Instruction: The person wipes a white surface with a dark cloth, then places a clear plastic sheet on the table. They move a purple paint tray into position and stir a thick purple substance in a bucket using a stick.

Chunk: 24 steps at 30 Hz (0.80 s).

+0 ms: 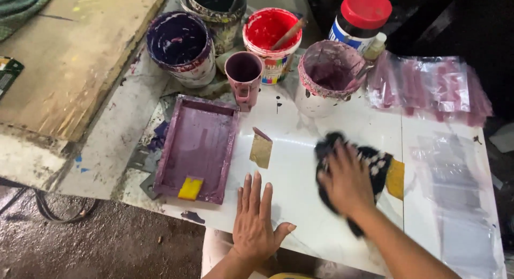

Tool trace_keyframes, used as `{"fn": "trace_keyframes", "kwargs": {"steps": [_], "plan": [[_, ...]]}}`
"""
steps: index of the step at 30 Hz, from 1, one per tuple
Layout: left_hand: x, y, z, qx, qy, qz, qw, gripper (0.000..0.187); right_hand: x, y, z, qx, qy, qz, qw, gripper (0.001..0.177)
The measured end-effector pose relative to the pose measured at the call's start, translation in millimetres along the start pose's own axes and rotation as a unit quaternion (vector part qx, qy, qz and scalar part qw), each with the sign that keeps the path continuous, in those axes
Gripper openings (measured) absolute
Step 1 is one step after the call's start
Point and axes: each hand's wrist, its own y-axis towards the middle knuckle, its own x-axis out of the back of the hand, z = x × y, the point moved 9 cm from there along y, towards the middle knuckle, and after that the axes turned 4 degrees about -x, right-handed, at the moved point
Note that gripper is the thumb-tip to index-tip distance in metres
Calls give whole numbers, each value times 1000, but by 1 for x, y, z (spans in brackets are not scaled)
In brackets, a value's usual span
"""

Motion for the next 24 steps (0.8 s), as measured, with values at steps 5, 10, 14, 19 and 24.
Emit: {"fn": "trace_keyframes", "kwargs": {"steps": [5, 10, 14, 19, 24], "plan": [[1, -2, 5, 4, -9, -5, 1000, 94, 27, 18, 68, 35, 74, -25, 996, 64], [4, -2, 9, 19, -55, -6, 998, 103, 24, -82, 142, 262, 56, 25, 963, 78], [4, -2, -4, 9, -105, 32, 994, 92, 35, -125, 91, 217, 399, 42, 890, 56], [-39, 16, -70, -60, -161, 167, 971, 98, 18, -122, 15, 4, 770, -64, 635, 64], [-76, 32, -46, -22, 38, 226, 973, 84, 67, -167, -1, 95, 568, -167, 800, 54]]}}
